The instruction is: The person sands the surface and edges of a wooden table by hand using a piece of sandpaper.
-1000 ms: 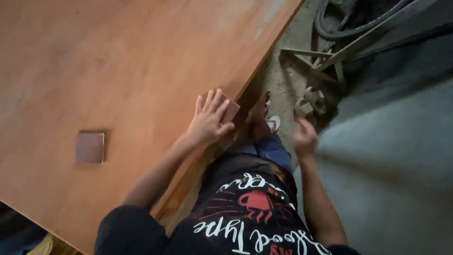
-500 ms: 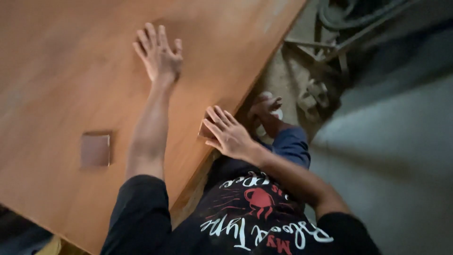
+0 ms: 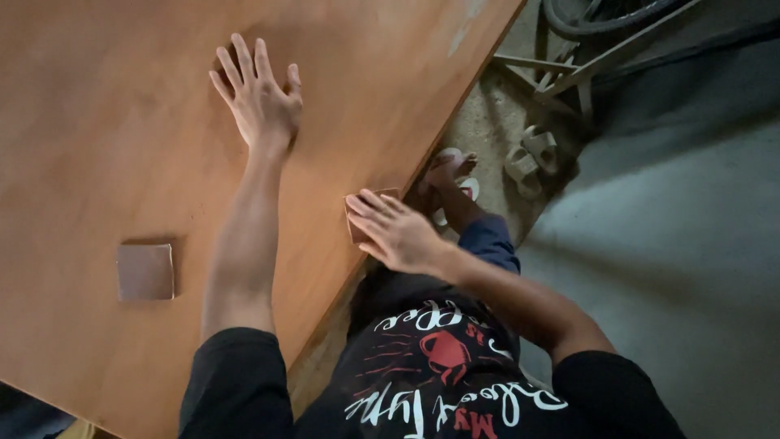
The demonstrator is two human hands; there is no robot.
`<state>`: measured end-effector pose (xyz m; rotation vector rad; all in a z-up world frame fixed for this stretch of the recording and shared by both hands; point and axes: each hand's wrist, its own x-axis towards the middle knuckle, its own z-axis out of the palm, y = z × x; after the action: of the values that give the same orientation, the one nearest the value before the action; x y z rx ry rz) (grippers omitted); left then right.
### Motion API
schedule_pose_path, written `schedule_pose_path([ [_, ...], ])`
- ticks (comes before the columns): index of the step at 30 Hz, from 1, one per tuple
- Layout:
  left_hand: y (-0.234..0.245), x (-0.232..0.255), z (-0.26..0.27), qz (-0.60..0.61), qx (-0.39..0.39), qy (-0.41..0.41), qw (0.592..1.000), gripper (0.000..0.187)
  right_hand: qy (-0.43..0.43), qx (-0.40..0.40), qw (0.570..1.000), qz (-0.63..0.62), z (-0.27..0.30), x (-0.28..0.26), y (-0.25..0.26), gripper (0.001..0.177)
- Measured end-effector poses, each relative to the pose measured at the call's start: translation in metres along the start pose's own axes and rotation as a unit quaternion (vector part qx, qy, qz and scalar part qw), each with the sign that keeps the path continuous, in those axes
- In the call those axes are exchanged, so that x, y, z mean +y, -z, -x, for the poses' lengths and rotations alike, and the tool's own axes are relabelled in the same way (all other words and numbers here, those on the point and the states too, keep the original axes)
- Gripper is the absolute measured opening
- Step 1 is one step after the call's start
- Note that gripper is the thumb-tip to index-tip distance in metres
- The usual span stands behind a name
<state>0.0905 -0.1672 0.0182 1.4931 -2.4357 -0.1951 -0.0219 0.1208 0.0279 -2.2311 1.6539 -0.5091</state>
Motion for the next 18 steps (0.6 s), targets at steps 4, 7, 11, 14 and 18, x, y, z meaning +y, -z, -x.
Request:
schedule_pose_path([
  [4,0.004,0.002,0.004,-0.004,-0.013,0.006,1.000,0.062,-0.240,0.147,0.884,-0.374,-0.044,0.057,0.081,0.058],
  [7,0.006,0.003,0.005,-0.002,-0.015,0.006,1.000,0.062,-0.399,0.130,0.827,-0.374,-0.062,0.112,0.105,0.058],
  [11,0.002,0.002,0.006,-0.006,-0.007,0.003,1.000,0.063,-0.164,0.086,0.983,-0.011,-0.038,0.057,0.060,0.085],
  [14,0.011,0.008,0.002,-0.017,-0.034,0.010,0.999,0.064,0.005,-0.014,1.000,0.013,0.005,-0.002,-0.009,0.072],
  [18,0.005,0.003,0.006,-0.016,-0.020,0.008,1.000,0.063,0.031,0.044,0.999,0.002,-0.010,0.037,0.030,0.060],
])
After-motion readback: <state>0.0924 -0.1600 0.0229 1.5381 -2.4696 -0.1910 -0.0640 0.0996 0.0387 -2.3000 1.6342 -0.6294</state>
